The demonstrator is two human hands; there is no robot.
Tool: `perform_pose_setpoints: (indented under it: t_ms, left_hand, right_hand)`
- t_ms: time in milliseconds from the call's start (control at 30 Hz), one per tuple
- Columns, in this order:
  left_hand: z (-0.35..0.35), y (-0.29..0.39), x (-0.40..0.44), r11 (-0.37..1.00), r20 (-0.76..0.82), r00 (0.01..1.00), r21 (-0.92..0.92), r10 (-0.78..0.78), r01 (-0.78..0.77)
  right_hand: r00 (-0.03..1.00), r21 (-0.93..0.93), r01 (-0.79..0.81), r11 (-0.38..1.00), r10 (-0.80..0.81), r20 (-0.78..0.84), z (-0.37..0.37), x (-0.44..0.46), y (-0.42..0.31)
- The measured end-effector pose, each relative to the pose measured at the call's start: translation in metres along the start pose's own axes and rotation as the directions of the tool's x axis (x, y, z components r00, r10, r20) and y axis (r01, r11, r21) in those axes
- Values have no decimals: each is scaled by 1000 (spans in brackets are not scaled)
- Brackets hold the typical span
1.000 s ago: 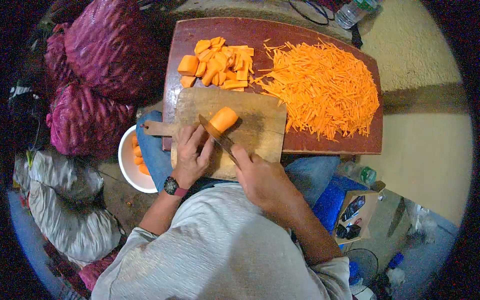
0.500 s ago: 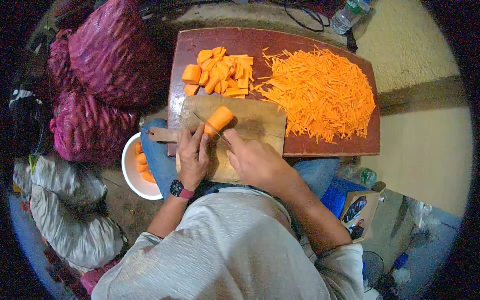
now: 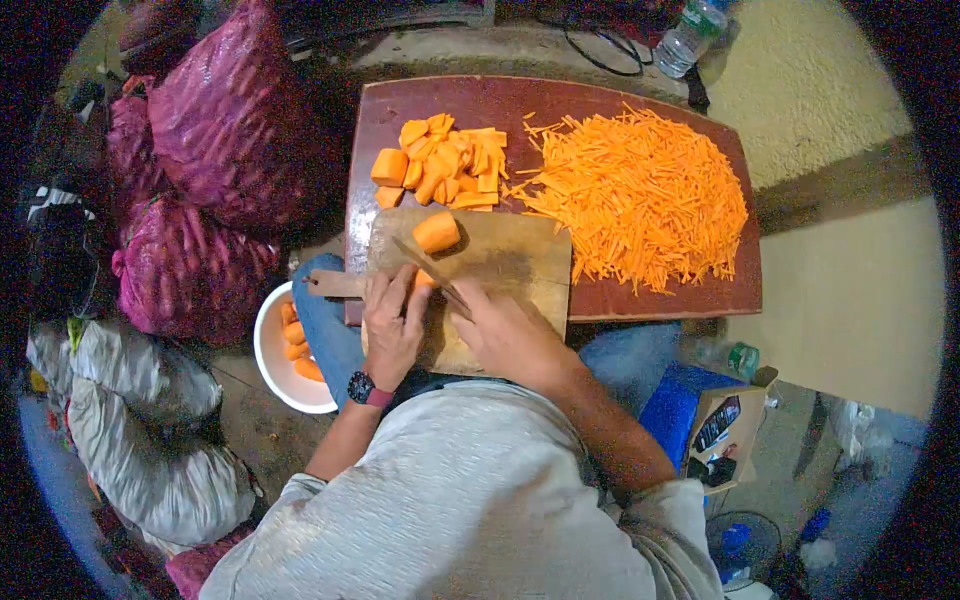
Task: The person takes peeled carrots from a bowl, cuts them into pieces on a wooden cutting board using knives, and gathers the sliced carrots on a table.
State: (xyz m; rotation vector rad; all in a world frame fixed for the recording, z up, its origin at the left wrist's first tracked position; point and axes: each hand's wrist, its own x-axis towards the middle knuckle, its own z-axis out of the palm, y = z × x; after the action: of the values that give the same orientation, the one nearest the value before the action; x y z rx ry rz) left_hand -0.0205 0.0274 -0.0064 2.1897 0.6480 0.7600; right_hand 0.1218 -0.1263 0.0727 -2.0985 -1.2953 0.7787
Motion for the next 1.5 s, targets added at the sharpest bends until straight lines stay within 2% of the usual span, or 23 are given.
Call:
perform_pose_setpoints:
  t_ms: [67,133,167,233,300,433,567,633,800,867,967,1033,1133,1200,1267,1367,1500]
  left_hand:
    - [-5,3,0,997,79,996,61,40,-45]
    - [-6,-1,-1,995,85,994,62,71,-76]
    - [-9,1,1,987,96,988,96,121,-130]
    - [-11,5,4,974,115,978,125,175,-189]
    - [-14,7,4,964,193,967,175,165,-200]
    - [-16,5,6,944,251,950,224,183,-241]
    - [-13,0,6,939,244,945,211,217,-270]
    - [-11,2,8,941,249,947,218,204,-260]
    - [-9,7,23,948,111,975,239,190,-212]
    - [-9,2,31,946,135,972,238,192,-220]
    - [-7,4,38,941,151,969,248,196,-229]
    - [-2,3,43,938,141,970,260,198,-229]
    - [5,-2,57,913,153,965,318,214,-253]
    - [7,-2,70,928,240,952,271,191,-254]
    - [10,-1,76,926,236,954,284,185,-250]
    - [14,-6,78,924,191,960,286,205,-254]
    - [11,-9,81,957,184,970,215,156,-195]
  right_hand:
    - [999,68,-10,998,13,-49,-1,-19,1]
    - [985,297,-58,953,102,-137,-8,-38,2]
    - [986,299,-52,953,97,-138,-13,-45,0]
    - [951,369,-186,911,262,-167,-24,-60,-3]
    - [941,371,-198,907,281,-186,-26,-68,11]
    - [927,371,-197,908,295,-231,-21,-75,24]
    - [935,340,-224,913,300,-190,-16,-75,29]
    - [941,319,-167,933,248,-231,-10,-74,31]
    - [944,367,-179,913,265,-199,-21,-61,20]
    - [947,369,-193,909,271,-172,-21,-57,21]
    - [959,329,-102,939,181,-219,-16,-50,25]
    - [970,335,-144,931,199,-137,-18,-44,22]
    - [976,325,-156,933,197,-97,-18,-40,19]
    - [977,296,-117,948,164,-137,-10,-40,22]
    - [976,266,-83,960,133,-175,-6,-42,22]
    - [976,283,-129,950,172,-133,-6,-43,16]
    - [977,297,-170,940,200,-75,-7,-43,14]
